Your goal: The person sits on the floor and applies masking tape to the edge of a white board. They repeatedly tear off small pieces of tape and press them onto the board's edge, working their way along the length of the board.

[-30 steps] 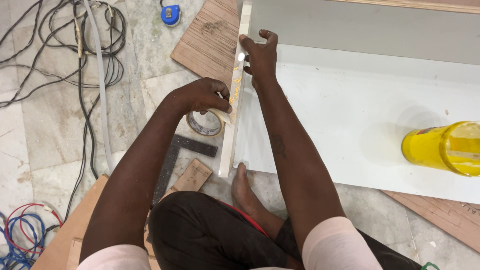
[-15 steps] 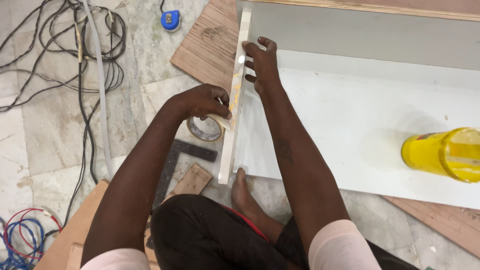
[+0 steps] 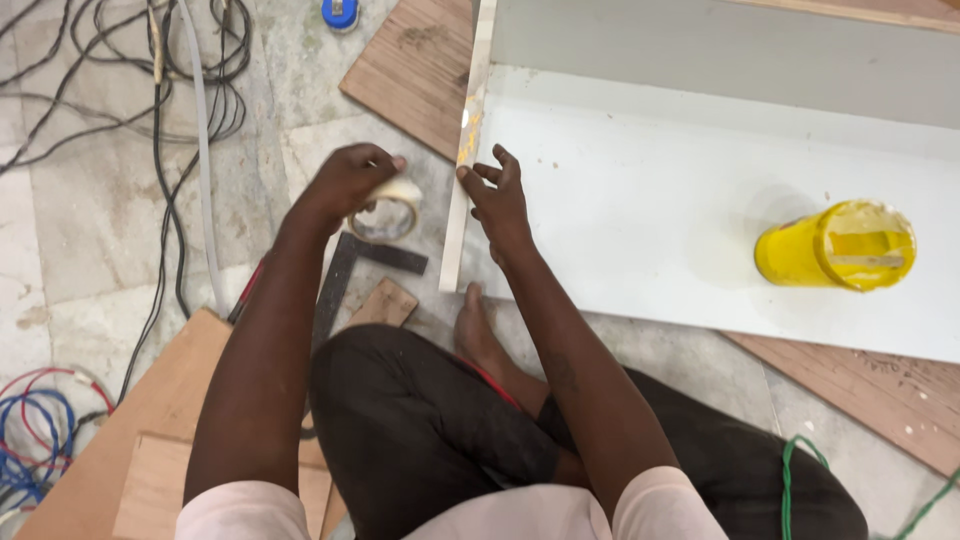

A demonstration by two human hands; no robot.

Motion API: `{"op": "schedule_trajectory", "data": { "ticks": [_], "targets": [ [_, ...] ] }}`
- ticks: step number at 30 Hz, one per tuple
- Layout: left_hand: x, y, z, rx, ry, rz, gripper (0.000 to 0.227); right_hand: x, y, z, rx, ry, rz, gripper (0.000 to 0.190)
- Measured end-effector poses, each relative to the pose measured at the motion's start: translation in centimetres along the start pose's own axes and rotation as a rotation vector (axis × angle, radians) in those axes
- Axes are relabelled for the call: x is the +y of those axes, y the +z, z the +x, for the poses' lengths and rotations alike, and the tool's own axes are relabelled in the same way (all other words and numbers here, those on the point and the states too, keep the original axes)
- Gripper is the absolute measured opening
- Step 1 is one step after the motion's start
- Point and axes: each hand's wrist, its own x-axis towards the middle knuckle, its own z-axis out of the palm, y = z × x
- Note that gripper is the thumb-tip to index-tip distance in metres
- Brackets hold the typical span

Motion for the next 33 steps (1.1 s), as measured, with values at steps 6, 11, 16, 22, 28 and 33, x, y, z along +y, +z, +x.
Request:
{"op": "schedule_trajectory", "data": {
  "ticks": [6, 11, 16, 22, 28, 33],
  "targets": [
    [-0.5, -0.4, -6.5, 0.139, 0.119, -0.466, 0.044, 3.0, 0.4, -7.2, -0.004, 0.002, -0.059, 0.092],
    [1.9, 1.8, -12.8, 0.175, 0.236, -0.531, 0.052, 5.1, -0.9, -13.3, -0.114, -0.016, -0.034, 0.093],
    [3.8, 4.7, -16.7, 0.074, 0.398, -0.440, 0.056, 5.6, -4.2, -17.2, -0.020, -0.139, -0.162, 0.028],
    [6.2, 7.3, -19.3, 0.032, 0.416, -0.373, 0.048, 1.6, -6.4, -17.9, 0.137, -0.236, -0.090, 0.044],
    [8.7, 8.1, -21.3, 0.003, 0.458, 0.108, 0.056, -4.0, -6.1, -19.2, 0.089, -0.406, -0.067, 0.029],
    [10.9, 7.7, -20.5, -0.075, 0.518, 0.355, 0.062, -6.9, -4.9, -18.4, -0.087, -0.421, -0.090, 0.037]
  ]
}}
